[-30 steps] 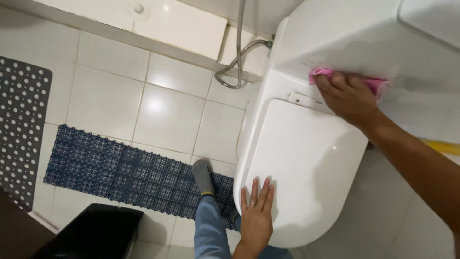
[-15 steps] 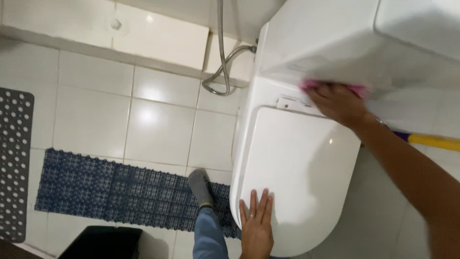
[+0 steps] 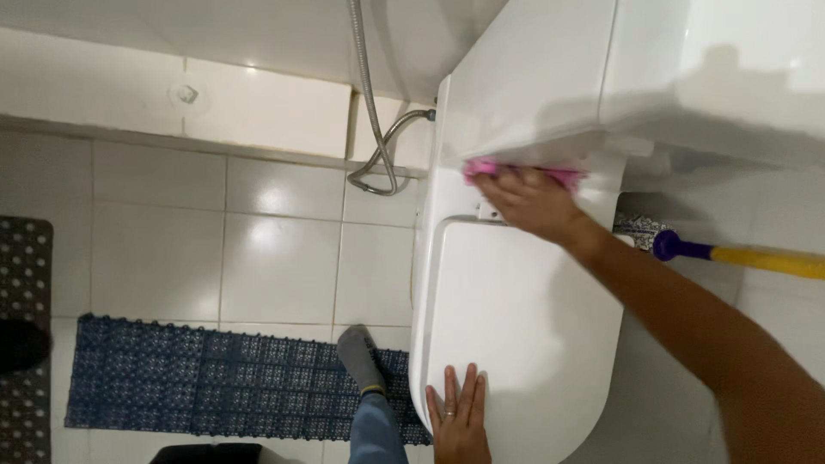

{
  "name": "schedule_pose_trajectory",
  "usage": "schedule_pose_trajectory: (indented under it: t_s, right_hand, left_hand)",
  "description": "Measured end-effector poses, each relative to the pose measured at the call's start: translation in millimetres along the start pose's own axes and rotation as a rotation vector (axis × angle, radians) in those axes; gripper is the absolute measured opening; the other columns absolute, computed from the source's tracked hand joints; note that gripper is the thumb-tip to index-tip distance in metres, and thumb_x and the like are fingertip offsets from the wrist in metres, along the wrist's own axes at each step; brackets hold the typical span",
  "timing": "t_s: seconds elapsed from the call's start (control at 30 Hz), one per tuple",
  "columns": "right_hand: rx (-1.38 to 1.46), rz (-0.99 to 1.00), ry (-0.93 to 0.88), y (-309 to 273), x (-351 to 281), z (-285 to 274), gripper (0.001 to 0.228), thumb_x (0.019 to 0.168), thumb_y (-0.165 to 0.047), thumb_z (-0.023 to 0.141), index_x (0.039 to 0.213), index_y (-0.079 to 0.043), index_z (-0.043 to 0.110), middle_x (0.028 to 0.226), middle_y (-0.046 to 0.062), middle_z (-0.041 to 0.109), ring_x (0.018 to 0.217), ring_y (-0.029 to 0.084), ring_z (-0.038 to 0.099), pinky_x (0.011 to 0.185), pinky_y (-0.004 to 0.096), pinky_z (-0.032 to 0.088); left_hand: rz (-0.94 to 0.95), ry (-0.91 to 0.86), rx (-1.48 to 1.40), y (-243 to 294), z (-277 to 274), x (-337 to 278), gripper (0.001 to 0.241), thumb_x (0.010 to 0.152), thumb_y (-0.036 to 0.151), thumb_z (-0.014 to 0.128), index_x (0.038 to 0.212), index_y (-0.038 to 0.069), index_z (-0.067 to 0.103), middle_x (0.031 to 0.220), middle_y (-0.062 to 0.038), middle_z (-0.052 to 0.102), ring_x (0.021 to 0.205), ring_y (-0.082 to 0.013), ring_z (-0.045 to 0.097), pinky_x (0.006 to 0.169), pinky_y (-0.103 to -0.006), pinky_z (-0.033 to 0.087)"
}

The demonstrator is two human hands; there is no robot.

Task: The person cleans the bathroom by wiping the white tiled walls and the toilet with a pink cloth. They start by cleaning the lower wall tiles near the floor, then move to the upper wall tiles, and finally wipe the toilet seat and tank.

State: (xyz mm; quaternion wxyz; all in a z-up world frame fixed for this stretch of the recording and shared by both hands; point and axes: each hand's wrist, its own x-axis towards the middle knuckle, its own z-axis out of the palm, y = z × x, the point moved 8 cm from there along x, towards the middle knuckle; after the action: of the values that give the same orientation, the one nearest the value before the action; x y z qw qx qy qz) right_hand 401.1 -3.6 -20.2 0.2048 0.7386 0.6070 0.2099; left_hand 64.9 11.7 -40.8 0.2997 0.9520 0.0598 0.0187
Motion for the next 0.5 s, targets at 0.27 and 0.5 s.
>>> schedule_pose_trajectory:
  t_s: [0.27, 0.5]
  right_hand:
    - [0.030, -0.093, -0.116, -12, -54, 43, 0.063, 0.095, -0.007, 0.066, 0.155, -0.009, 0.048, 0.160, 0.002, 0.049, 0.135, 0.019, 0.054, 0.102, 0.031, 0.045]
    - [0.264, -0.090, -0.558, -33, -40, 79, 0.075, 0.092, -0.012, 0.060, 0.160, -0.005, 0.028, 0.166, 0.012, 0.033, 0.146, 0.027, 0.043, 0.112, 0.039, 0.048]
  left_hand:
    - [-0.003, 0.097, 0.072, -3, -2, 3, 0.039, 0.101, 0.012, 0.052, 0.137, 0.021, 0.062, 0.159, 0.007, 0.046, 0.146, -0.0284, 0.041, 0.113, -0.0602, 0.037]
    - [0.009, -0.059, 0.052, -6, 1, -2, 0.048, 0.102, 0.014, 0.049, 0.150, 0.019, 0.052, 0.165, 0.007, 0.037, 0.154, -0.0274, 0.028, 0.118, -0.0582, 0.028]
